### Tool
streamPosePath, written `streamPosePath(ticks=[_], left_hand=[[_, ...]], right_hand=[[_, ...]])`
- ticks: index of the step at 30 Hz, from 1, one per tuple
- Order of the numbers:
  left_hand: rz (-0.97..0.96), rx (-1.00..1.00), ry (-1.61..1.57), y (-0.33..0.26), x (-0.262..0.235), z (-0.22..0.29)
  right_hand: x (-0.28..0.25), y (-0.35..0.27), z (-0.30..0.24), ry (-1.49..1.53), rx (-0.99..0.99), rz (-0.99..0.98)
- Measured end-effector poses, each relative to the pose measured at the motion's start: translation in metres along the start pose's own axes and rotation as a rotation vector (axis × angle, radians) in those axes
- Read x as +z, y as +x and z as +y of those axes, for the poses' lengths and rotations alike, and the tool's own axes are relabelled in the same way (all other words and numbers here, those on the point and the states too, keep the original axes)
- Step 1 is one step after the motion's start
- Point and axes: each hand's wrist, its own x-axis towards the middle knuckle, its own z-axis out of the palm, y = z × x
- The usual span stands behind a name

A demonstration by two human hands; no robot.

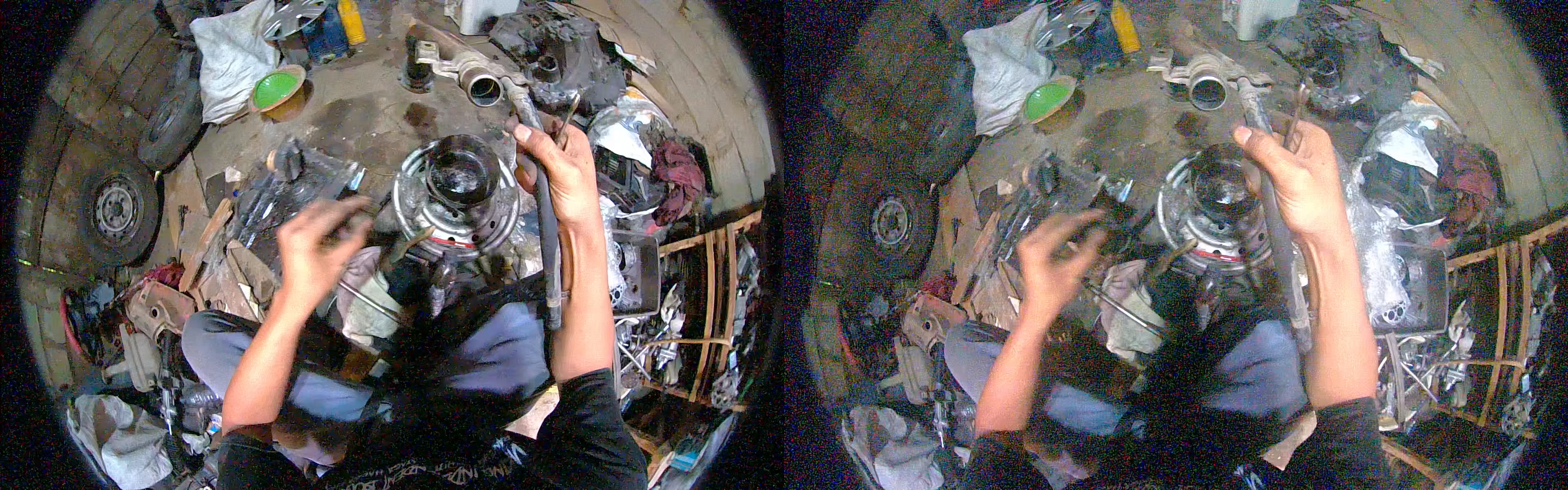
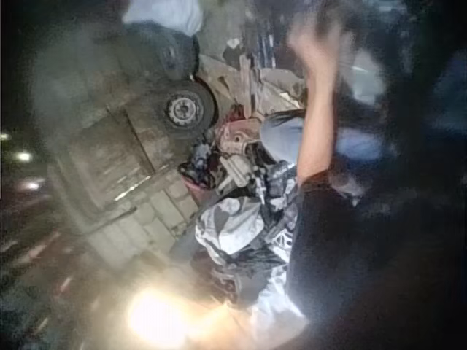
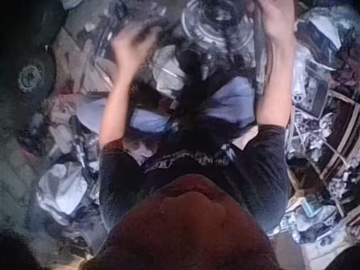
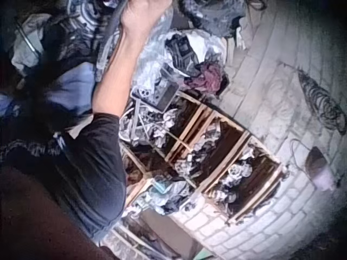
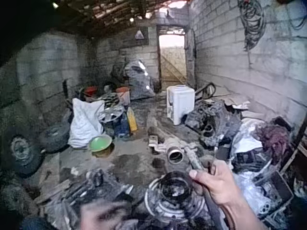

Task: The person sits on the floor in a cluttered garage and works on a metal exhaust pipe. They use a wrench to tighten bolts on the pipe, repeatedly adjusting the pipe's position and wiping it with a cloth.

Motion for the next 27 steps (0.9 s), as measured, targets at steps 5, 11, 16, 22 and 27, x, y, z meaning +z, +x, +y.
streamPosePath(ticks=[5, 11, 16, 22, 27], left_hand=[[-0.091, 0.034, -0.118, 0.034, 0.133, -0.037], [-0.309, 0.094, -0.045, 0.076, 0.245, -0.067], [-0.490, -0.011, 0.119, 0.088, 0.284, -0.086], [-0.231, -0.119, -0.009, 0.071, 0.254, -0.073], [-0.017, -0.158, -0.114, 0.036, 0.205, -0.054]], right_hand=[[-0.048, 0.013, 0.027, -0.102, -0.078, 0.149], [-0.080, 0.013, 0.026, -0.084, -0.041, 0.242], [-0.096, 0.020, 0.025, -0.075, -0.041, 0.308], [-0.094, 0.030, 0.026, -0.139, -0.022, 0.264], [-0.061, 0.032, 0.035, -0.081, -0.114, 0.165]])
